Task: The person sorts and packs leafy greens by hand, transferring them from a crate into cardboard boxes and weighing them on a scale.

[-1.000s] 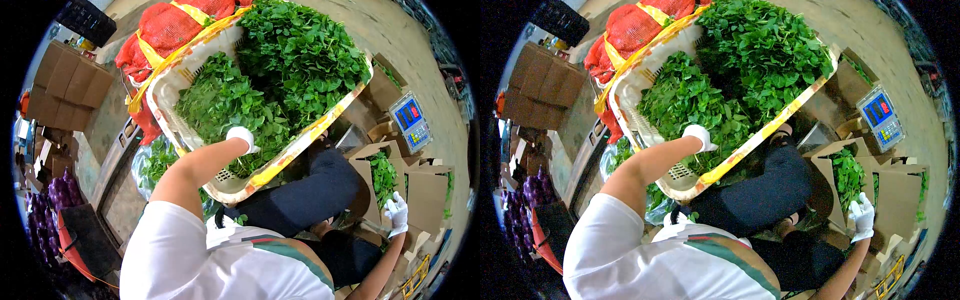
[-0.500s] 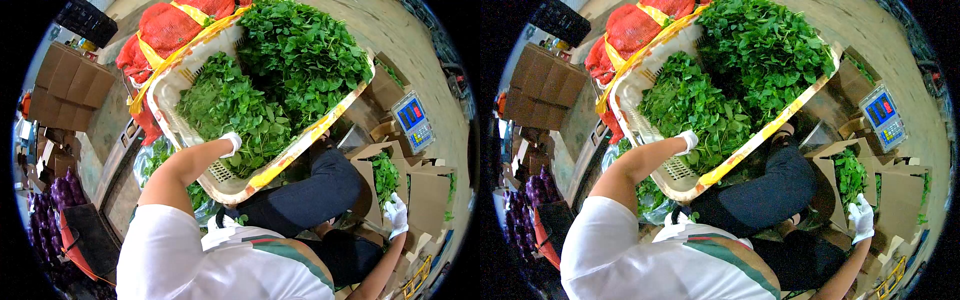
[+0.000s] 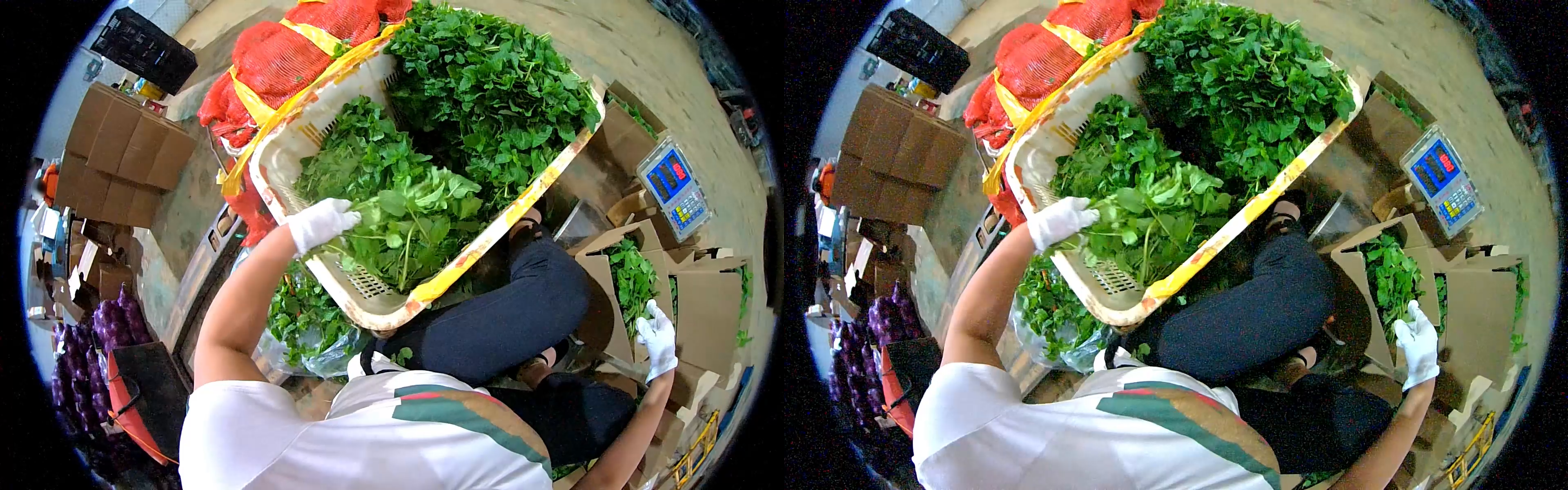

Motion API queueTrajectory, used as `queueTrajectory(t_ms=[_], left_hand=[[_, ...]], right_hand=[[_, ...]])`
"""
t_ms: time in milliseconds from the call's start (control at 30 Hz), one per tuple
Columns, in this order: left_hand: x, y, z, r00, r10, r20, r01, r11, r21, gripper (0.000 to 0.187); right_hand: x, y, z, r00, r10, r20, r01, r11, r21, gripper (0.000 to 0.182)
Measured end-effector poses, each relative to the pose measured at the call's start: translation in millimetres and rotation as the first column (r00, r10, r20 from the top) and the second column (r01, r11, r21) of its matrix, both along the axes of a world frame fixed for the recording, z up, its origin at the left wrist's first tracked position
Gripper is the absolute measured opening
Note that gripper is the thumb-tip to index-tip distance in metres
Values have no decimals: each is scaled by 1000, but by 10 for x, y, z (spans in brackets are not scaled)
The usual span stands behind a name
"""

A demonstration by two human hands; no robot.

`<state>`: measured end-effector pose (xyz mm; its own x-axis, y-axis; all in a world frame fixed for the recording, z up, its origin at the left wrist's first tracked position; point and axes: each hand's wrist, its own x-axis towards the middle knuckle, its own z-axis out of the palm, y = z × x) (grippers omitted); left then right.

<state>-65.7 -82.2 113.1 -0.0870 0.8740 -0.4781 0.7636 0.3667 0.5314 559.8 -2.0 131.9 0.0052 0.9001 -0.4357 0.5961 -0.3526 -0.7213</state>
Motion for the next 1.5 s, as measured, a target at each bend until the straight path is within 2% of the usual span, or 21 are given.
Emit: queueTrajectory(t_ms=[100,200,233,267,333,467,533,600,667,700,800,867,900,933,1033,1067,1133,1267,1300,1400,1500], left_hand=[[-5,-105,290,909,238,343,-241,970,-33,33],[-152,-157,156,944,194,268,-217,974,61,33],[-122,-185,89,886,205,417,-276,954,117,32],[-97,-201,117,823,324,466,-343,938,-48,30],[17,-250,15,655,392,647,-473,879,-54,27],[137,-333,-71,567,340,750,-468,883,-46,26],[270,-364,35,576,333,747,-458,888,-43,28],[335,-386,85,656,341,673,-418,907,-51,28],[399,-412,-66,573,336,748,-441,895,-64,26],[455,-436,-31,538,291,791,-442,896,-29,25],[434,-488,9,423,293,858,-430,898,-95,21],[350,-481,-11,497,254,830,-419,907,-27,22],[326,-495,-3,531,202,823,-449,891,70,22],[186,-511,-94,539,348,767,-491,870,-50,23],[349,-469,124,385,331,862,-581,812,-52,20],[378,-459,138,383,330,863,-579,814,-54,20],[431,-439,147,235,443,865,-682,709,-178,17],[472,-389,29,75,358,931,-657,720,-224,18],[494,-347,-47,4,306,952,-655,720,-229,18],[733,-229,-8,84,327,941,-733,660,-163,24],[1024,-78,-33,290,275,917,-739,673,32,25]], right_hand=[[-171,4,96,999,32,27,-34,997,63,56],[-311,48,87,995,63,73,-77,972,220,53],[-501,50,131,996,80,-40,-64,948,311,51],[-749,35,212,983,105,-148,-38,917,398,48],[-1350,-26,394,959,132,-249,-23,918,396,42],[-2430,-115,475,868,301,-395,-143,913,381,34],[-2810,-14,348,832,540,127,-459,542,704,44],[-3225,-9,394,807,568,162,-545,612,573,61],[-3542,62,168,778,577,247,-558,455,694,69],[-3629,84,108,704,564,431,-696,429,576,70],[-3714,159,80,582,695,423,-813,495,305,38],[-3707,162,-45,676,613,408,-736,556,386,30],[-3697,160,-104,761,521,386,-648,604,463,23],[-3671,132,1,858,473,199,-502,693,518,20],[-3628,296,-278,909,399,-124,-239,739,629,18],[-3605,284,-228,868,378,-322,-129,798,589,17],[-3586,233,-10,724,-24,-690,114,990,85,15],[-3411,283,63,489,-172,-855,74,985,-156,23],[-3405,264,94,501,-148,-853,10,986,-165,24],[-3489,183,91,686,72,-724,-220,969,-113,30],[-3616,-12,128,680,172,-713,-371,919,-132,40]])
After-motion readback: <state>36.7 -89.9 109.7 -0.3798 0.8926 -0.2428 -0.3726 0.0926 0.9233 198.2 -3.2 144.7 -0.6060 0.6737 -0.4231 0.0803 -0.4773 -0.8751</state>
